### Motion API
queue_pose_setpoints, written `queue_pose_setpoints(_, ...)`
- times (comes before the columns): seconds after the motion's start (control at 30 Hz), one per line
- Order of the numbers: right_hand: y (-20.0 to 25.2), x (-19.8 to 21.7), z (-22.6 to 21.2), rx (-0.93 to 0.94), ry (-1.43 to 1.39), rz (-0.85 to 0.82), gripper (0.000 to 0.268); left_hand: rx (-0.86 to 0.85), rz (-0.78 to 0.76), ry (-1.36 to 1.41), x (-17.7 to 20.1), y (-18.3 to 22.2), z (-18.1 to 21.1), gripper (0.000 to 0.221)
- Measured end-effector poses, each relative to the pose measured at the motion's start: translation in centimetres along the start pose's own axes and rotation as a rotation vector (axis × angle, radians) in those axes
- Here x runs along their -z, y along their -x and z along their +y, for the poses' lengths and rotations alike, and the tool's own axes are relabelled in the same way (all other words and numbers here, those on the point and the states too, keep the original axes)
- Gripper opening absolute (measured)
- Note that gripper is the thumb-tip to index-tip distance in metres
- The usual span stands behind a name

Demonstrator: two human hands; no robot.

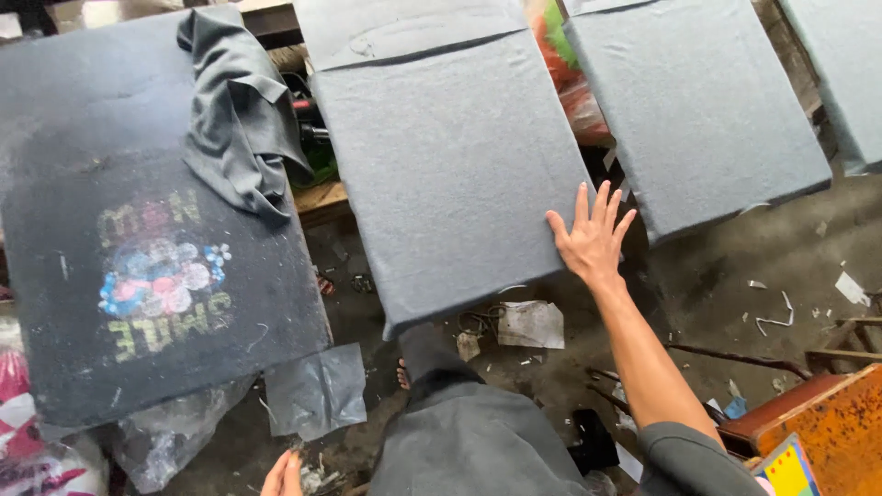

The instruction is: The person is placing fabric panels onto rectangular boards, aligning them, and smoothing them out in preparation for printing.

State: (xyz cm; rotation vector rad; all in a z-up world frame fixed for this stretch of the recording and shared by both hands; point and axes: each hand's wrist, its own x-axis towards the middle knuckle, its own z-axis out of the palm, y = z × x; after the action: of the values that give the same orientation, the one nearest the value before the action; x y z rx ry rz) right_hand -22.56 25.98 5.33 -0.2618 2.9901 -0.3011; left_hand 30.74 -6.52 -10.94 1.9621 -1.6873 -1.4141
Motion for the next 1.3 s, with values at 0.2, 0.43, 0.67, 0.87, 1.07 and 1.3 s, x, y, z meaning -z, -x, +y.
queue_pose_setpoints(0.2, 0.7, -6.3, -11.1, 0.378, 0.150, 0.361, 0.088, -0.153, -0.137, 0.240, -1.3, 4.4, 19.1, 0.023)
queue_pose_setpoints(0.43, -6.3, -6.9, -23.4, 0.348, 0.100, 0.247, 0.087, -0.452, -0.294, 0.069, -1.9, -2.2, 38.0, 0.025)
queue_pose_setpoints(0.67, -15.0, -8.5, -33.6, 0.369, -0.024, 0.362, 0.085, -0.607, -0.232, -0.279, -7.8, -11.4, 49.8, 0.067)
queue_pose_setpoints(0.87, -17.6, -10.9, -44.1, 0.755, -0.232, 0.324, 0.063, -0.608, -0.349, -0.480, -11.4, -15.9, 45.6, 0.017)
queue_pose_setpoints(1.07, -20.9, -11.1, -45.2, 0.686, -0.210, 0.430, 0.018, -0.557, -0.275, 0.201, -5.0, -17.5, 47.5, 0.009)
queue_pose_setpoints(1.3, -12.0, 3.7, -46.6, 0.597, -0.664, 0.313, 0.015, -0.855, -0.236, 0.442, 7.8, -17.2, 55.9, 0.014)
